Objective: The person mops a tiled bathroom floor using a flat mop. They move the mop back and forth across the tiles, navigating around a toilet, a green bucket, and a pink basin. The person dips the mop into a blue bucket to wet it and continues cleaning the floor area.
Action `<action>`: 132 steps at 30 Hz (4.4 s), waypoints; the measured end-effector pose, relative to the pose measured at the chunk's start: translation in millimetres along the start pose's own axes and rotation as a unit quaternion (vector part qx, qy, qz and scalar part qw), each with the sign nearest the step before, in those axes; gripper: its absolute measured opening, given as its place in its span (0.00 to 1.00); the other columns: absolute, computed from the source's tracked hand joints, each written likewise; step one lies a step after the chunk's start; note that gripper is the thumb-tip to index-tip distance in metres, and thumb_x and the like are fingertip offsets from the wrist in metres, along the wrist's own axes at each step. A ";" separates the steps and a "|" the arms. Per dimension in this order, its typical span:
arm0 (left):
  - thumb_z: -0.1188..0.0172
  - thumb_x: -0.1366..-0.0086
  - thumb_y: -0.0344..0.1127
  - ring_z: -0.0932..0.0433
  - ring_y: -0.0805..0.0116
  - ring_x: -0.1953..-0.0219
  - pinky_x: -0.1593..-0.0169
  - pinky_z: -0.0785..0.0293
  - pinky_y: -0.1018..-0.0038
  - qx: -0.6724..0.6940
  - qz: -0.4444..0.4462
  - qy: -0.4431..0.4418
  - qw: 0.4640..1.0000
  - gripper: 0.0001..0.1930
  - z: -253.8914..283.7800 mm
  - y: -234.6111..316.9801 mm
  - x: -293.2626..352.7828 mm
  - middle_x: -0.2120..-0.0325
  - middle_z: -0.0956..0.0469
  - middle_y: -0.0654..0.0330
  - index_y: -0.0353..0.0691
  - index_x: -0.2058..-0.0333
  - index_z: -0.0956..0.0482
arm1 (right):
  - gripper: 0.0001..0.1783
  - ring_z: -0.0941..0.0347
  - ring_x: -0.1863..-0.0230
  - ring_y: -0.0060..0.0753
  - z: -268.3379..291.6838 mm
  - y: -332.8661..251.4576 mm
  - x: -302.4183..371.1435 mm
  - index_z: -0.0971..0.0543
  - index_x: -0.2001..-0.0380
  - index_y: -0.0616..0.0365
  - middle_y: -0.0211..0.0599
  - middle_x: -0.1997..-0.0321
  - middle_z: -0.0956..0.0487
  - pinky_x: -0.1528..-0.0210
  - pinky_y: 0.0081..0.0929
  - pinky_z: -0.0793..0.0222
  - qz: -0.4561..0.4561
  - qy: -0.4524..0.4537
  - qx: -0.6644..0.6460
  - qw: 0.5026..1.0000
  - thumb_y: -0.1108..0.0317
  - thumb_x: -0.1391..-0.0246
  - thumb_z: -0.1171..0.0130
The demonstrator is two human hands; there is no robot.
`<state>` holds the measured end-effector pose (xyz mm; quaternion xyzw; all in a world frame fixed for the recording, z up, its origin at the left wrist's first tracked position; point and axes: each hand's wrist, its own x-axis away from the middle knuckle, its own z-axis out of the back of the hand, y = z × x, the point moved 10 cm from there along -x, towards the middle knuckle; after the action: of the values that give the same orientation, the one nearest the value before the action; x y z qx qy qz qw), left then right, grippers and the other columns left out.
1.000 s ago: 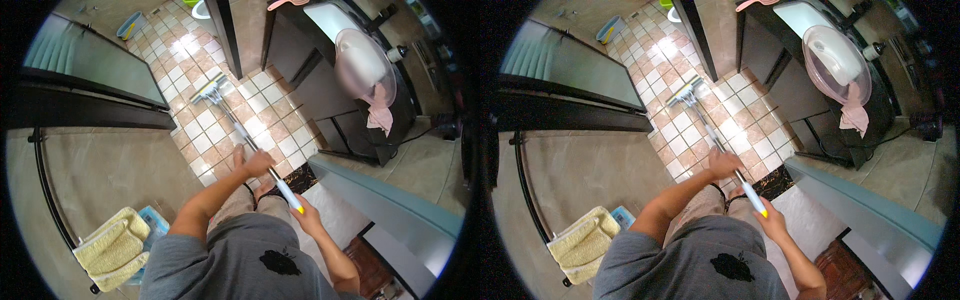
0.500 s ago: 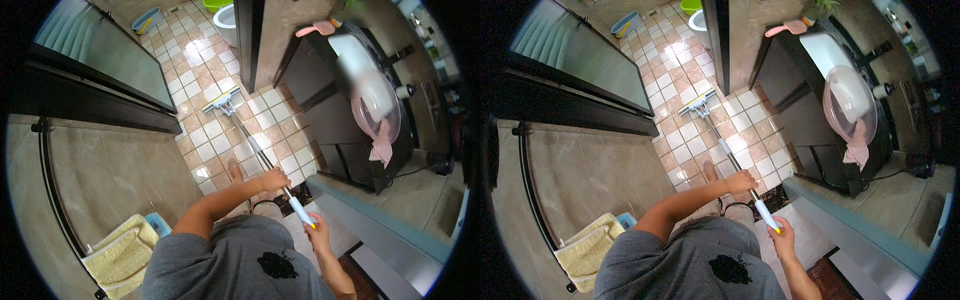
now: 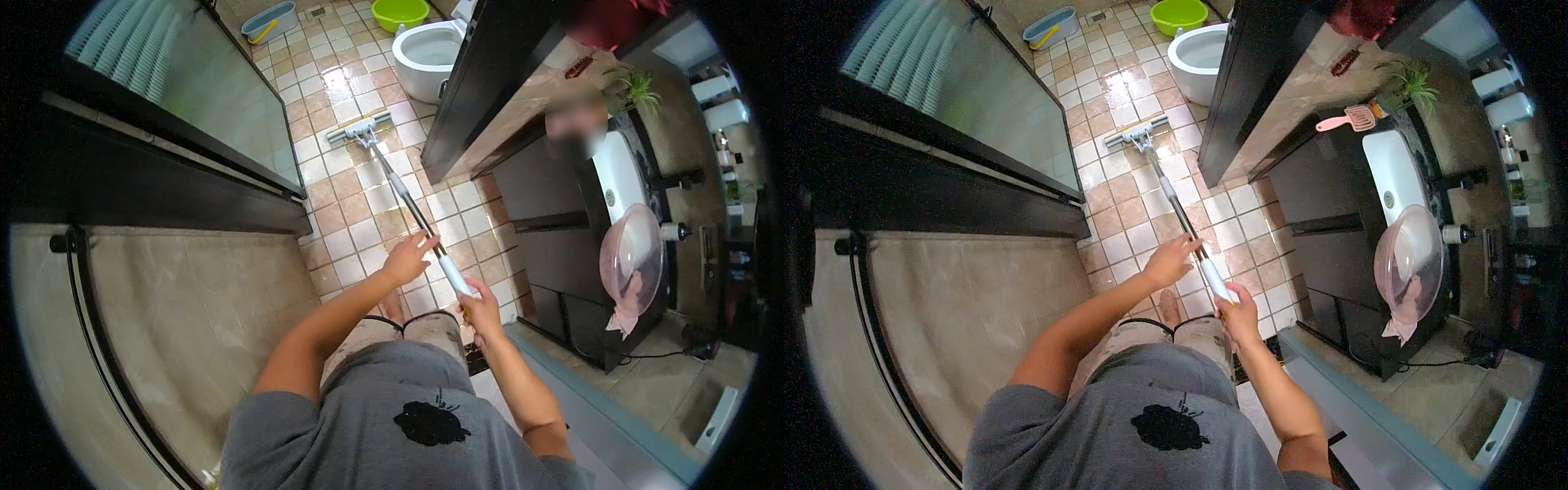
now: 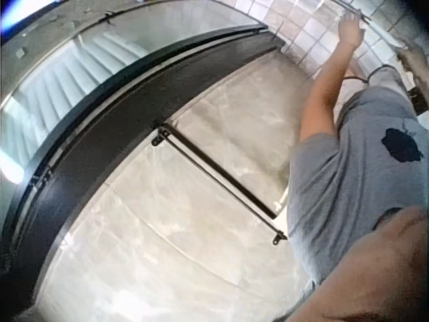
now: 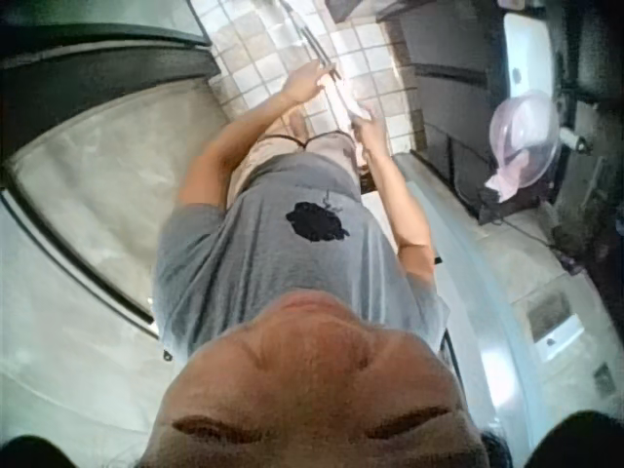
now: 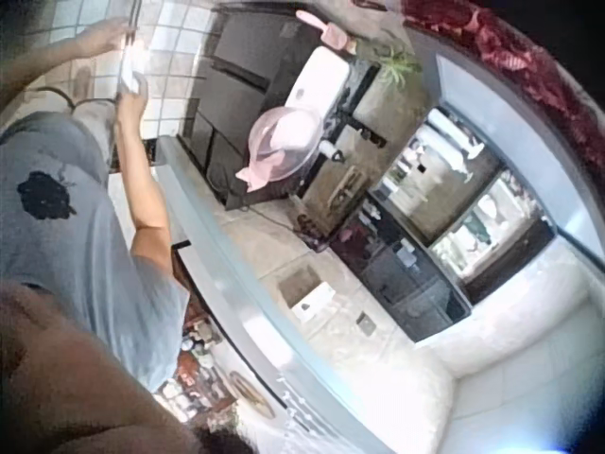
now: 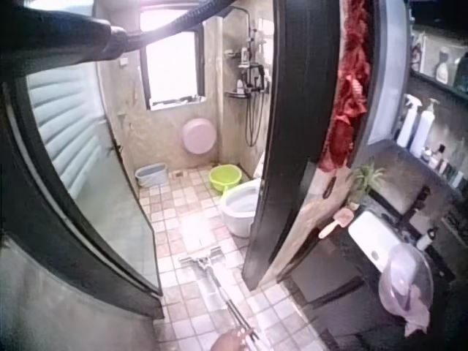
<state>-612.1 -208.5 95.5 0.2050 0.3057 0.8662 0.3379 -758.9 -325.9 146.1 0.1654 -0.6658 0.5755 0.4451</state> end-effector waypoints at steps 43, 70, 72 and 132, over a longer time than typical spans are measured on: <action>0.40 0.40 0.41 0.18 0.56 0.63 0.57 0.24 0.63 0.143 0.264 0.082 0.950 0.17 467.9 -568.8 -306.0 0.64 0.18 0.51 0.42 0.54 0.20 | 0.27 0.35 0.86 0.23 -590.8 -561.4 -498.9 0.35 0.44 0.57 0.36 0.79 0.28 0.88 0.24 0.38 0.014 -0.041 -0.091 0.995 0.80 0.49 0.44; 0.37 0.42 0.41 0.23 0.53 0.53 0.49 0.27 0.61 0.072 0.198 -0.001 0.978 0.24 615.8 -676.4 -649.4 0.57 0.21 0.51 0.46 0.46 0.26 | 0.30 0.24 0.60 0.46 -515.3 -746.1 -670.6 0.36 0.42 0.52 0.50 0.59 0.23 0.57 0.38 0.30 0.179 -0.110 0.336 0.918 0.61 0.46 0.38; 0.35 0.45 0.40 0.26 0.53 0.48 0.46 0.29 0.62 0.030 0.136 -0.018 0.990 0.30 612.9 -649.1 -684.9 0.51 0.25 0.51 0.48 0.42 0.30 | 0.31 0.26 0.52 0.53 -507.1 -765.5 -640.3 0.36 0.42 0.52 0.56 0.53 0.24 0.50 0.42 0.33 0.206 -0.109 0.342 0.910 0.60 0.47 0.38; 0.39 0.51 0.39 0.22 0.62 0.64 0.56 0.30 0.63 -0.213 -0.099 -0.232 0.944 0.04 772.3 -877.0 -908.3 0.77 0.20 0.62 0.47 0.77 0.20 | 0.28 0.21 0.57 0.50 -659.1 -1057.2 -709.1 0.27 0.44 0.51 0.49 0.56 0.19 0.57 0.36 0.26 0.242 -0.077 0.427 0.868 0.67 0.50 0.35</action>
<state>849.8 -39.0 -62.3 0.2924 0.0456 0.8017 0.5194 670.1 -229.9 206.5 0.2172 -0.4067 0.8785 0.1255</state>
